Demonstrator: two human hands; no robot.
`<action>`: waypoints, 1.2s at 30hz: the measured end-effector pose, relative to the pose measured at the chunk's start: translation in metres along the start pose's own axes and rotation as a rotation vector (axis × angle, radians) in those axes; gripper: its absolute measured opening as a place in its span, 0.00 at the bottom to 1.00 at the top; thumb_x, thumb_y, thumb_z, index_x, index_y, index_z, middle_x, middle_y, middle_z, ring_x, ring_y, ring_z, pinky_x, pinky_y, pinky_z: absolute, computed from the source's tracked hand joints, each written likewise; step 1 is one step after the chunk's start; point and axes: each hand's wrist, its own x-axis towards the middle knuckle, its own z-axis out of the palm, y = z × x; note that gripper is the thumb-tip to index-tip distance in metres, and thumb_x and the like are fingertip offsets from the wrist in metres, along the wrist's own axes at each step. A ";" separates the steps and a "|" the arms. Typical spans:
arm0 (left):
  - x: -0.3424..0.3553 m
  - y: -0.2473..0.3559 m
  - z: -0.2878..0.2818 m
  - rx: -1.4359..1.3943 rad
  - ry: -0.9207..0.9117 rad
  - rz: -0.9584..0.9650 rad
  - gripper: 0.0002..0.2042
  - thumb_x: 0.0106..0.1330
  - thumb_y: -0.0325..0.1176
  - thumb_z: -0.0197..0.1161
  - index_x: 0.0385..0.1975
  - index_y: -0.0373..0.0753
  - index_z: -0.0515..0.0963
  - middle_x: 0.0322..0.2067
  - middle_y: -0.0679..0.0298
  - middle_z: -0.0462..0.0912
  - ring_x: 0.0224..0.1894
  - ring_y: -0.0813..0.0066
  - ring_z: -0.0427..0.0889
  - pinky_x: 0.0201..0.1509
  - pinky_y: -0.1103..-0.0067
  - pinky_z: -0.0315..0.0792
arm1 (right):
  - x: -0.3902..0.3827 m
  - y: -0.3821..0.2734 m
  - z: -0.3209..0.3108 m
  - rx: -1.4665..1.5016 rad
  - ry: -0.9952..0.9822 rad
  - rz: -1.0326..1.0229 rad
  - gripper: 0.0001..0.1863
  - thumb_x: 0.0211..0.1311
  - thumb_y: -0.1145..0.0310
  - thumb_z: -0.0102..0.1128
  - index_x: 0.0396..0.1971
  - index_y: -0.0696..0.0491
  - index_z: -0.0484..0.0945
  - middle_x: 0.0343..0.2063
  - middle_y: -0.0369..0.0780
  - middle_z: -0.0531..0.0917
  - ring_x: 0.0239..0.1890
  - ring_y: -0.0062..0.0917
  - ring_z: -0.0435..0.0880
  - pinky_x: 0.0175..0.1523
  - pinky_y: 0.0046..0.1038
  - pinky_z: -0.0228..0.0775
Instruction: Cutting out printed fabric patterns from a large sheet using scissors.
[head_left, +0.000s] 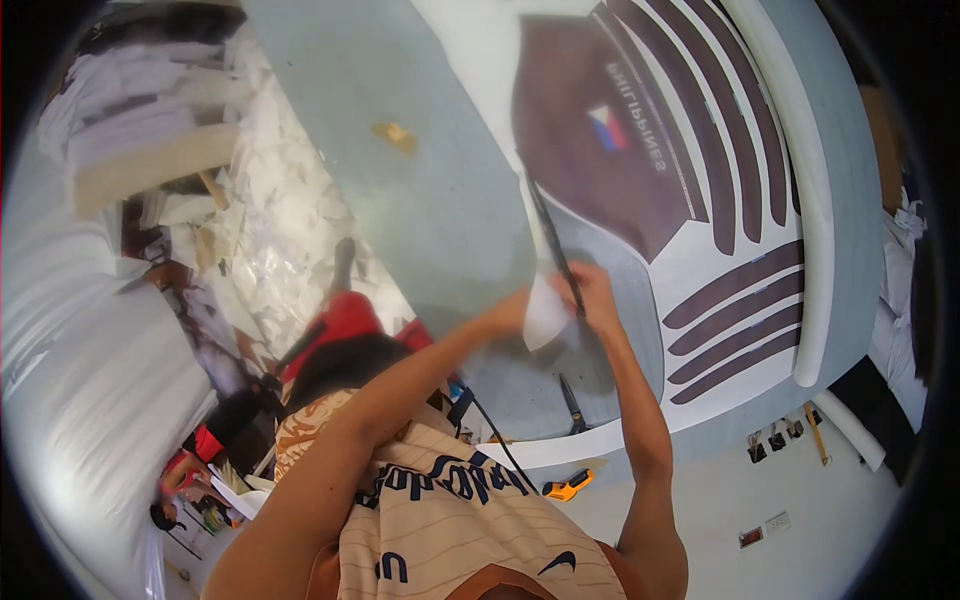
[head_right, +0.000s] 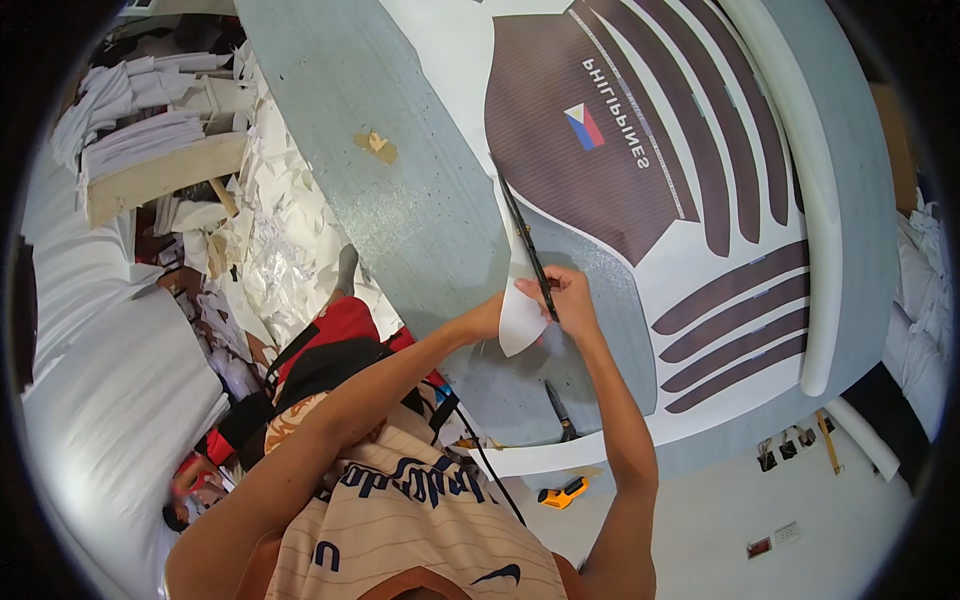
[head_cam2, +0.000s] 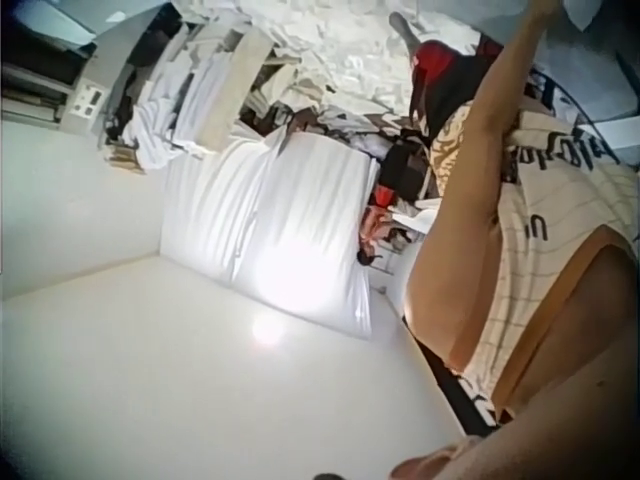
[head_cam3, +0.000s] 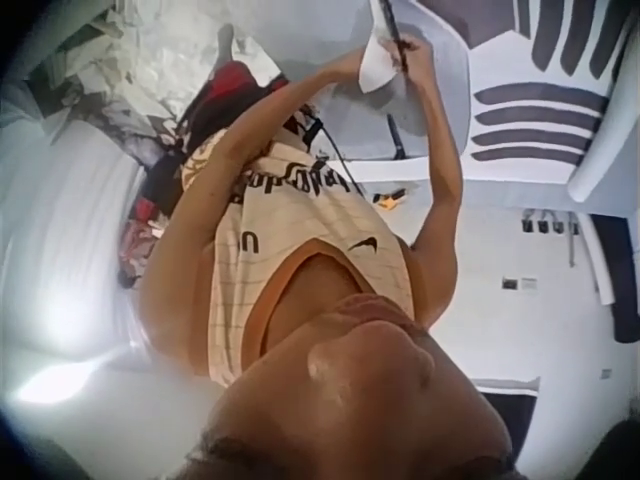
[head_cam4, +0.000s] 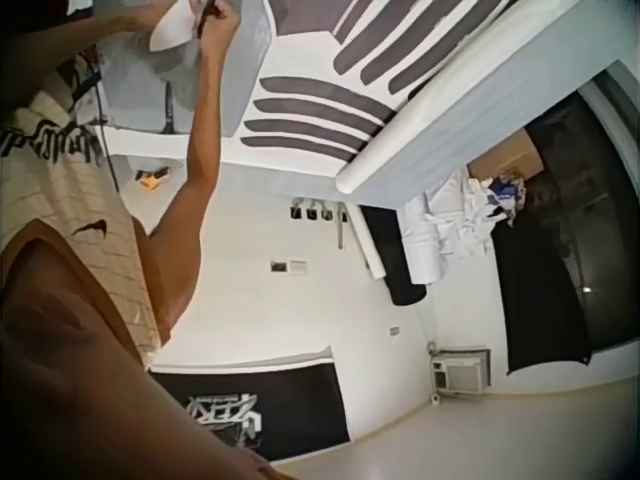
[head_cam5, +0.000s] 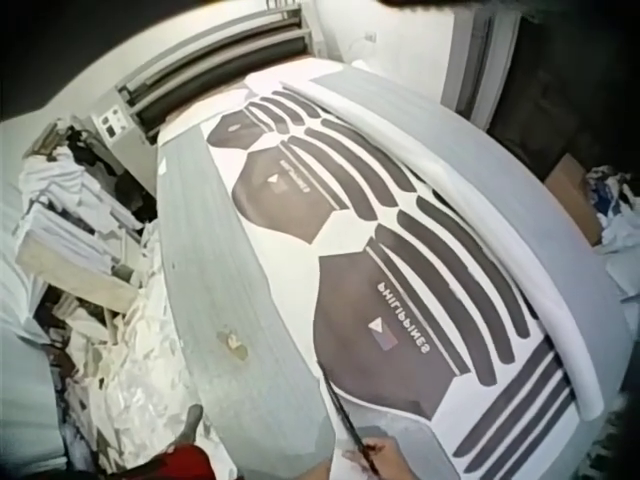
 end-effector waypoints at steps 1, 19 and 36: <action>-0.003 -0.007 -0.010 0.013 0.009 0.004 0.11 0.70 0.37 0.62 0.44 0.38 0.76 0.39 0.64 0.81 0.37 0.74 0.85 0.40 0.77 0.78 | 0.005 -0.002 0.009 0.008 -0.004 -0.008 0.17 0.56 0.62 0.77 0.20 0.54 0.78 0.10 0.29 0.72 0.10 0.10 0.65 0.16 0.17 0.53; -0.015 0.164 -0.148 0.219 0.573 -0.082 0.25 0.66 0.53 0.65 0.49 0.36 0.81 0.41 0.60 0.87 0.41 0.72 0.86 0.47 0.76 0.78 | 0.002 -0.016 0.085 0.043 0.179 -0.024 0.17 0.62 0.61 0.71 0.18 0.53 0.76 0.11 0.29 0.71 0.11 0.13 0.66 0.17 0.21 0.55; 0.036 0.200 -0.149 0.104 0.758 0.154 0.14 0.64 0.39 0.70 0.35 0.32 0.81 0.25 0.64 0.83 0.15 0.79 0.76 0.19 0.83 0.66 | 0.022 -0.034 0.111 0.032 0.216 -0.023 0.14 0.61 0.65 0.70 0.20 0.53 0.77 0.11 0.29 0.71 0.11 0.13 0.66 0.17 0.20 0.54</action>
